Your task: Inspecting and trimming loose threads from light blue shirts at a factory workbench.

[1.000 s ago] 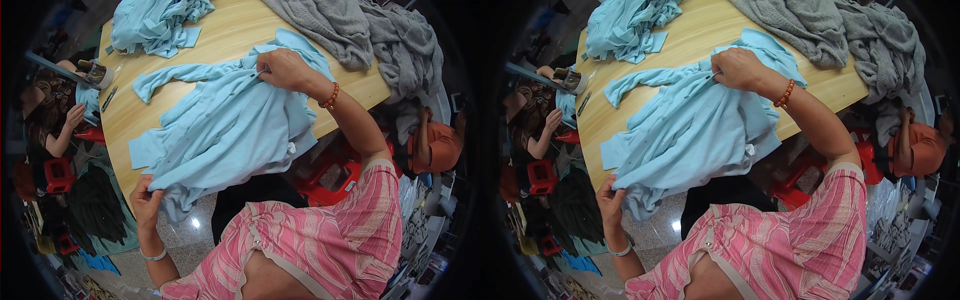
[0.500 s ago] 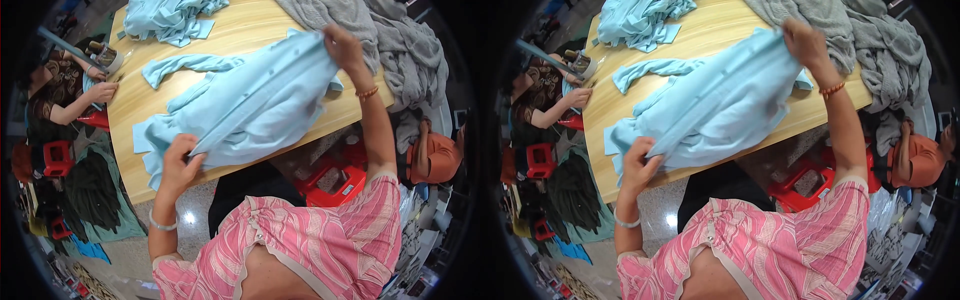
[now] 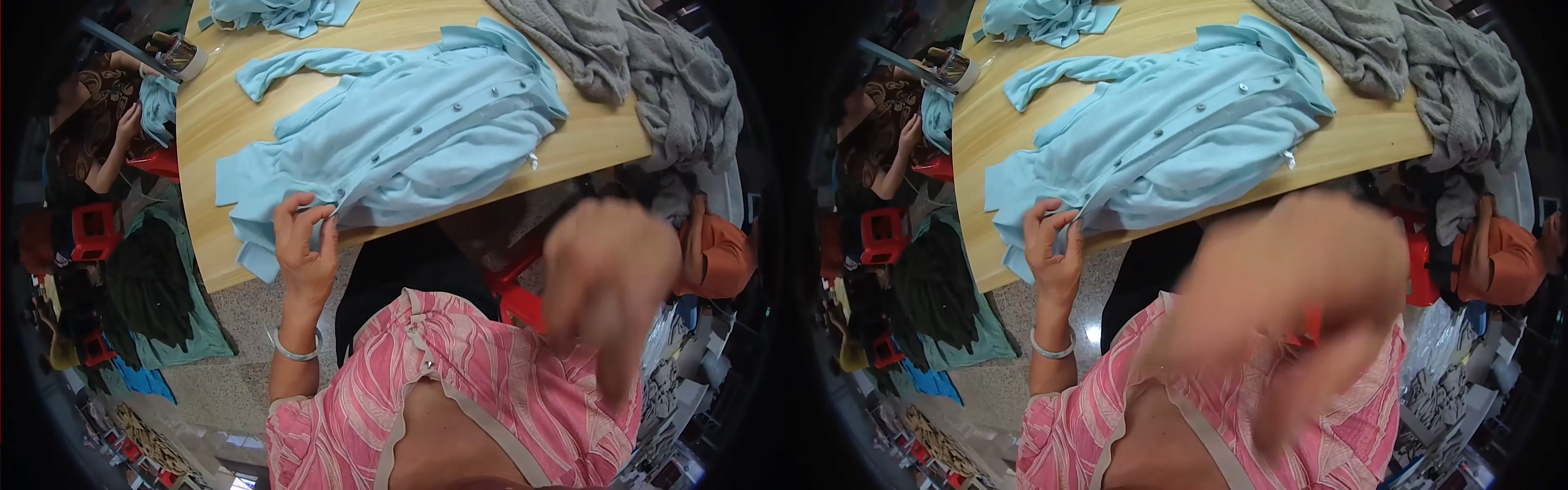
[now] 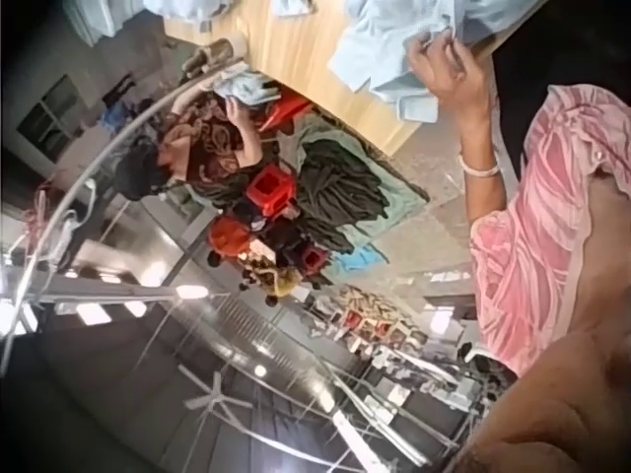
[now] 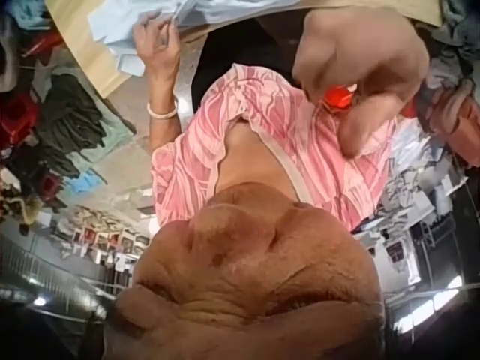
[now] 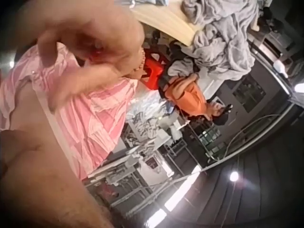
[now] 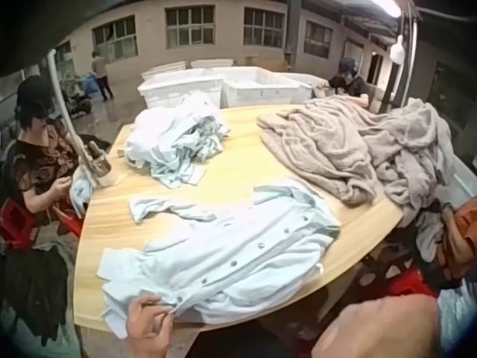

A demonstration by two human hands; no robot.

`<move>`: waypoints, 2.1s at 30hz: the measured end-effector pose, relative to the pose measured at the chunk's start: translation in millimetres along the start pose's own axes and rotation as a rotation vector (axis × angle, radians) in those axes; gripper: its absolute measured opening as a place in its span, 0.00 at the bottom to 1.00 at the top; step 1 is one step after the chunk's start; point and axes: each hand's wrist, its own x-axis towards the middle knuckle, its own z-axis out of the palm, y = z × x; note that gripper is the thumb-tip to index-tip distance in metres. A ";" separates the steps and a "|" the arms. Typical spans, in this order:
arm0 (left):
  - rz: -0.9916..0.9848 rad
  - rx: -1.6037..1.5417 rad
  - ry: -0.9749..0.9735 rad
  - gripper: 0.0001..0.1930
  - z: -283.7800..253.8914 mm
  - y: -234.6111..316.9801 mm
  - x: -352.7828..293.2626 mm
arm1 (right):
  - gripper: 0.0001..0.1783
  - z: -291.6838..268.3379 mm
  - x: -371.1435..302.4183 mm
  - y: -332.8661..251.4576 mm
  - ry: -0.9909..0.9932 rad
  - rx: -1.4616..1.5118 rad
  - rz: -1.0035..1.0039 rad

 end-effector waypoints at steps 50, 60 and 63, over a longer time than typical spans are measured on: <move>-0.374 -0.492 -0.294 0.05 9.4 -13.6 -18.0 | 0.05 44.2 13.1 176.3 -0.077 -0.775 -0.022; 0.003 -0.171 -0.393 0.08 -5.1 -7.3 -4.1 | 0.05 36.7 8.2 176.0 -0.067 -0.326 0.509; -0.319 -0.578 -0.308 0.08 -10.8 -2.8 -4.3 | 0.06 32.9 8.2 175.2 -0.118 -0.554 0.301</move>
